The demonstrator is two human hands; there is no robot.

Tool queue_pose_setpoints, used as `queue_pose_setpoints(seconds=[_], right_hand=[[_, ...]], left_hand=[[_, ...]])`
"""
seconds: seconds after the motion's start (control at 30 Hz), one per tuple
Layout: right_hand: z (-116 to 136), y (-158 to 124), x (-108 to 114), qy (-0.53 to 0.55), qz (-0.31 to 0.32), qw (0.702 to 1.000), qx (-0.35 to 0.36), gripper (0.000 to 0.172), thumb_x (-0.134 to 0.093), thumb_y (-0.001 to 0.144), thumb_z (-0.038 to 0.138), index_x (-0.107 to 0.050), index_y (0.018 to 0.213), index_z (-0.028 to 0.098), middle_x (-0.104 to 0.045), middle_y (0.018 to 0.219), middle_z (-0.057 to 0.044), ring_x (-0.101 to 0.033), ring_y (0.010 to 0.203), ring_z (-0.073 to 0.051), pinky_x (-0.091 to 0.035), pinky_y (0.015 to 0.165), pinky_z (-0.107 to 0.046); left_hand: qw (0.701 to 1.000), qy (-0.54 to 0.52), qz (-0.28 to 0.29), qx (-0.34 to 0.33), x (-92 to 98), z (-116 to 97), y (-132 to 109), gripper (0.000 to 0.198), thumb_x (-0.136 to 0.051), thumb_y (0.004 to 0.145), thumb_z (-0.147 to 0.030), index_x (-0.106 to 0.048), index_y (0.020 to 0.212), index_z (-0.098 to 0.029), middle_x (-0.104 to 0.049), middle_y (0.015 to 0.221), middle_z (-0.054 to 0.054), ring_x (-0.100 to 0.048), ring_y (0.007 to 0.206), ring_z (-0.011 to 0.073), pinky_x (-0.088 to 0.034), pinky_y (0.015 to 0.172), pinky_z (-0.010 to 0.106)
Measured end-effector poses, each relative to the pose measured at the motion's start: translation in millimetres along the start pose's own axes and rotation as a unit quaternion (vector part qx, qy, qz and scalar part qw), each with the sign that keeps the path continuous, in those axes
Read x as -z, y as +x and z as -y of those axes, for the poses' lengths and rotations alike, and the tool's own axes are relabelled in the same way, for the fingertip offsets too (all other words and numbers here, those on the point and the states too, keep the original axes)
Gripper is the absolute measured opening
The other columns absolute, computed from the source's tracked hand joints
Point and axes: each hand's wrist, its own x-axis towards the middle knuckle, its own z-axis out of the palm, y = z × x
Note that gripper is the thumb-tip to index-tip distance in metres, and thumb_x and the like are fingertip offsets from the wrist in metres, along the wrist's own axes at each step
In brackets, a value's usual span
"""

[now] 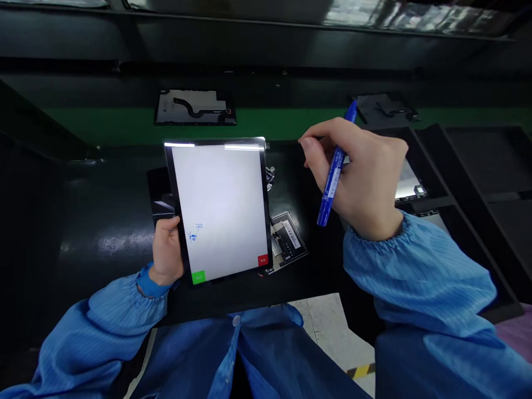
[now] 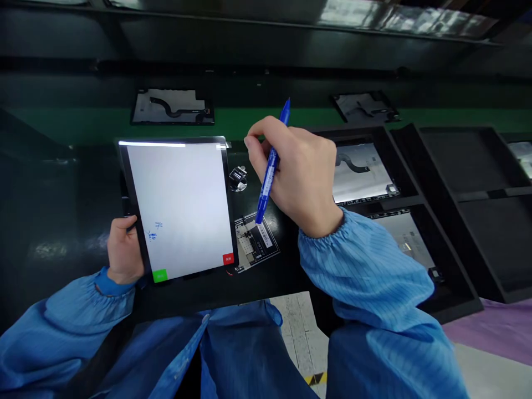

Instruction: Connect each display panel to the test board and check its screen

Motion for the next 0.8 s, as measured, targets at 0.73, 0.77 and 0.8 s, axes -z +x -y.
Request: queue_pose_setpoints(seconds=[0.73,0.77,0.8], right_hand=[[16,-5,19,0.302,0.161,0.927,0.156,0.018,-0.063,0.095,0.025,-0.066,0.077,0.023,-0.068,0.074,0.001,-0.073,0.094,-0.022,-0.058,0.078,-0.034],[19,-5,20,0.354,0.155,0.909,0.152,0.018,-0.064,0.094,0.024,-0.065,0.076,0.023,-0.068,0.073,0.002,-0.073,0.097,-0.023,-0.06,0.079,-0.034],[21,-6,18,0.403,0.148,0.892,0.142,0.018,-0.066,0.093,0.024,-0.065,0.075,0.023,-0.068,0.073,0.002,-0.073,0.1,-0.024,-0.061,0.078,-0.034]], left_hand=[[0.996,0.082,-0.029,0.012,-0.9,4,0,0.033,-0.064,0.057,-0.043,-0.072,0.079,-0.019,-0.076,0.086,0.003,-0.069,0.101,0.0328,-0.059,0.085,0.037],[0.996,0.082,-0.025,0.015,-0.5,5,0,0.031,-0.064,0.058,-0.041,-0.071,0.079,-0.02,-0.076,0.085,0.003,-0.069,0.102,0.0329,-0.059,0.087,0.038],[0.996,0.083,-0.022,0.02,0.0,6,0,0.028,-0.063,0.06,-0.04,-0.07,0.078,-0.02,-0.075,0.082,0.002,-0.069,0.103,0.0329,-0.058,0.087,0.039]])
